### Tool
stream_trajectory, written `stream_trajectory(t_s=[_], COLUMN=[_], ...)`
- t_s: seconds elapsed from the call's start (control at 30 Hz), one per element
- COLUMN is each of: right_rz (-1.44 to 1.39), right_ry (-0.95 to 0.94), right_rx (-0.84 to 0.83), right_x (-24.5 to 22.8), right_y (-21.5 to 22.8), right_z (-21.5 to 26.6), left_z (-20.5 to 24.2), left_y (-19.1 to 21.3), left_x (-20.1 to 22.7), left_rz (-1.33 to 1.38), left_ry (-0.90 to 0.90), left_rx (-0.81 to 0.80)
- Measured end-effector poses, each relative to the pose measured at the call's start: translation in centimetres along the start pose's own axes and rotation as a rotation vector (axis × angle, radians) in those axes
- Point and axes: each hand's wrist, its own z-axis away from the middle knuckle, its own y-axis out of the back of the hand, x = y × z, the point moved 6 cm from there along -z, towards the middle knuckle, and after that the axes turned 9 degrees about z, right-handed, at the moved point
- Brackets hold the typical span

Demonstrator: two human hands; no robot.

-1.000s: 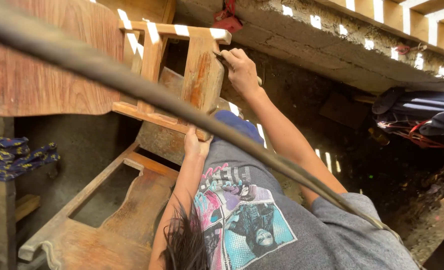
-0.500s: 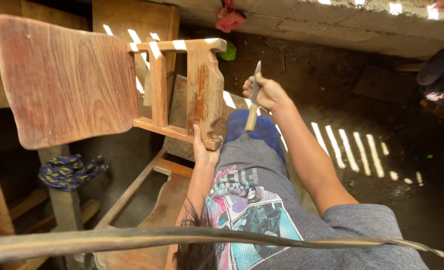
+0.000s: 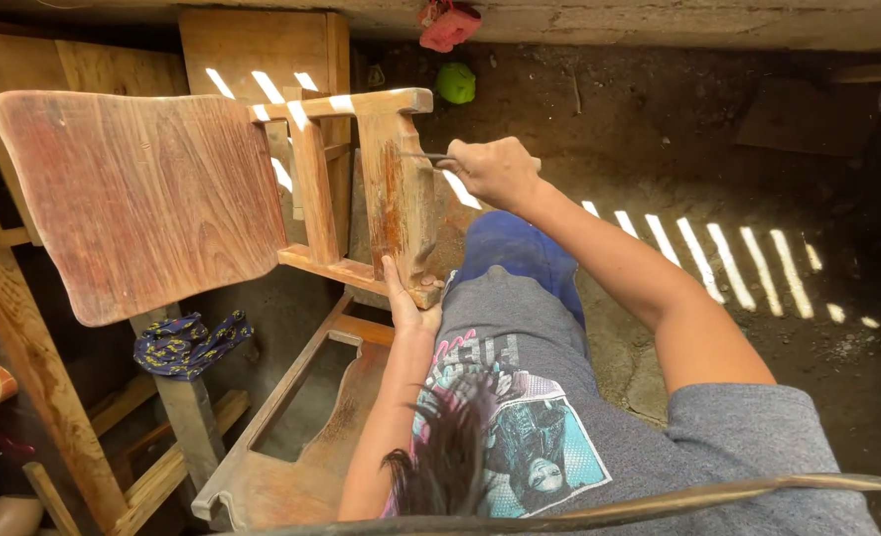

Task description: Scraping the wooden frame of a chair using a hand tool to prepare the surface for refinishing.

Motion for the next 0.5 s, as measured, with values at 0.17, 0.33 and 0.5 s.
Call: stream_trajectory(t_s=[0.17,0.33,0.5], right_rz=[0.042,-0.016,0.122], right_ry=[0.134,0.167,0.296], right_rx=[0.066,-0.007,0.041], right_x=[0.2,-0.2,-0.6], right_y=[-2.5,-1.5,-0.6], right_z=[-1.5,-1.3,-1.6], left_z=[0.7,1.5,1.0], left_y=[-0.1,-0.2,0.3], left_x=[0.1,0.1,0.1], left_rz=[0.004,0.059,0.091], left_ry=[-0.063,-0.067,-0.082], left_rx=[0.010,0.018,0.023])
